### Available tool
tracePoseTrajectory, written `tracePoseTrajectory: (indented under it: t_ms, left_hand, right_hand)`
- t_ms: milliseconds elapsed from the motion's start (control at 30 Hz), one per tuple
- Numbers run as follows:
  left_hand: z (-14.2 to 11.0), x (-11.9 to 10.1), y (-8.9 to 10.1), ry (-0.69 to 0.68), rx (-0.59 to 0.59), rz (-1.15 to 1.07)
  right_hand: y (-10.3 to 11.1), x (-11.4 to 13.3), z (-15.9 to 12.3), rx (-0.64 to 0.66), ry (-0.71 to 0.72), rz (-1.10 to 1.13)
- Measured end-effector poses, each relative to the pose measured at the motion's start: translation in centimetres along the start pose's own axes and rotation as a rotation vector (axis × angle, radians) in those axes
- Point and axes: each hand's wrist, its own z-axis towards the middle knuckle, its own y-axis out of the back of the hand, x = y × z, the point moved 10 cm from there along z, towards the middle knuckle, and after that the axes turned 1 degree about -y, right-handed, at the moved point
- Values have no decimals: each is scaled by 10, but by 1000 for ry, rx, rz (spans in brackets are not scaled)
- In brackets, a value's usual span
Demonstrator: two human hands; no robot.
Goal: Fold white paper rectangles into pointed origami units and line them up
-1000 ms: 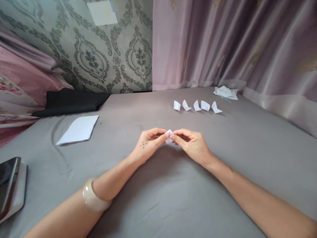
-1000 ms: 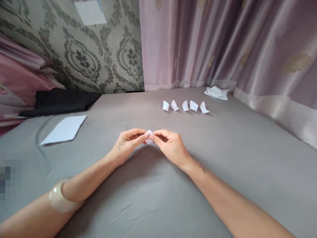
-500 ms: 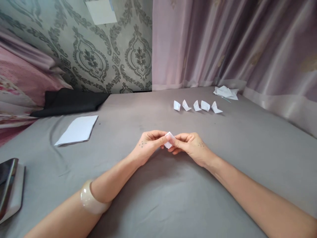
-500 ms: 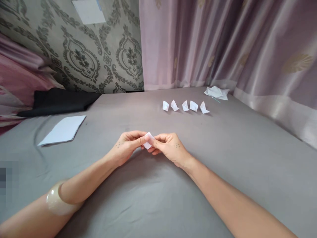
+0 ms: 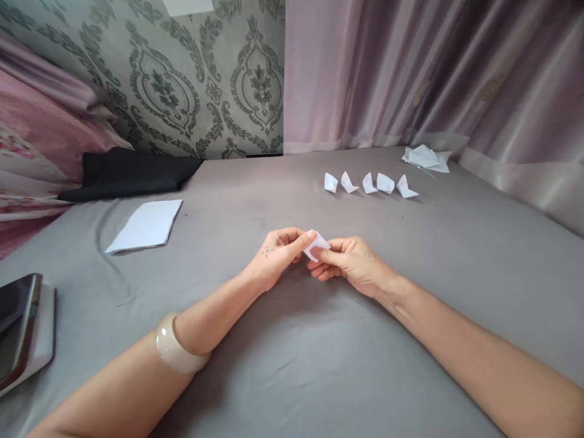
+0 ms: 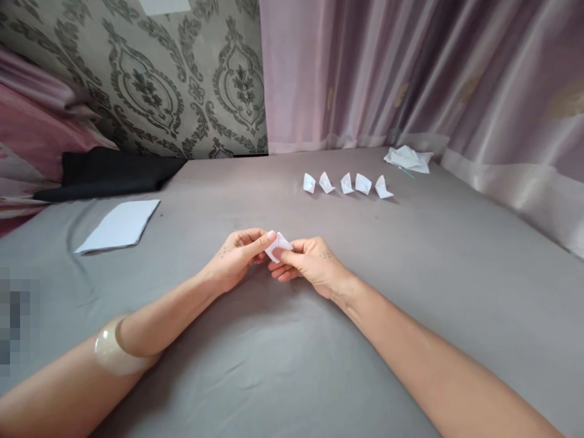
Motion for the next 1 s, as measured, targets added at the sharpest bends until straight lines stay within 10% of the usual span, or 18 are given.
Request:
tracePoseTrajectory:
  t_ms: [300,767,900,1000]
  left_hand:
    - [-2,-7,2,-94,-57,41]
    - [-1,5,0,-3,-22,-93]
    - [-1,12,5,85,-68,-205]
    - [-1,17,9,143,-106,-250]
  right_hand:
    - [-5,-12,-5,44,-163,189]
    - [1,-4,-7,-42,-82,-102]
    - [30,48,-24,-415,385,-590]
    - [8,69,-39,-389,755,-849]
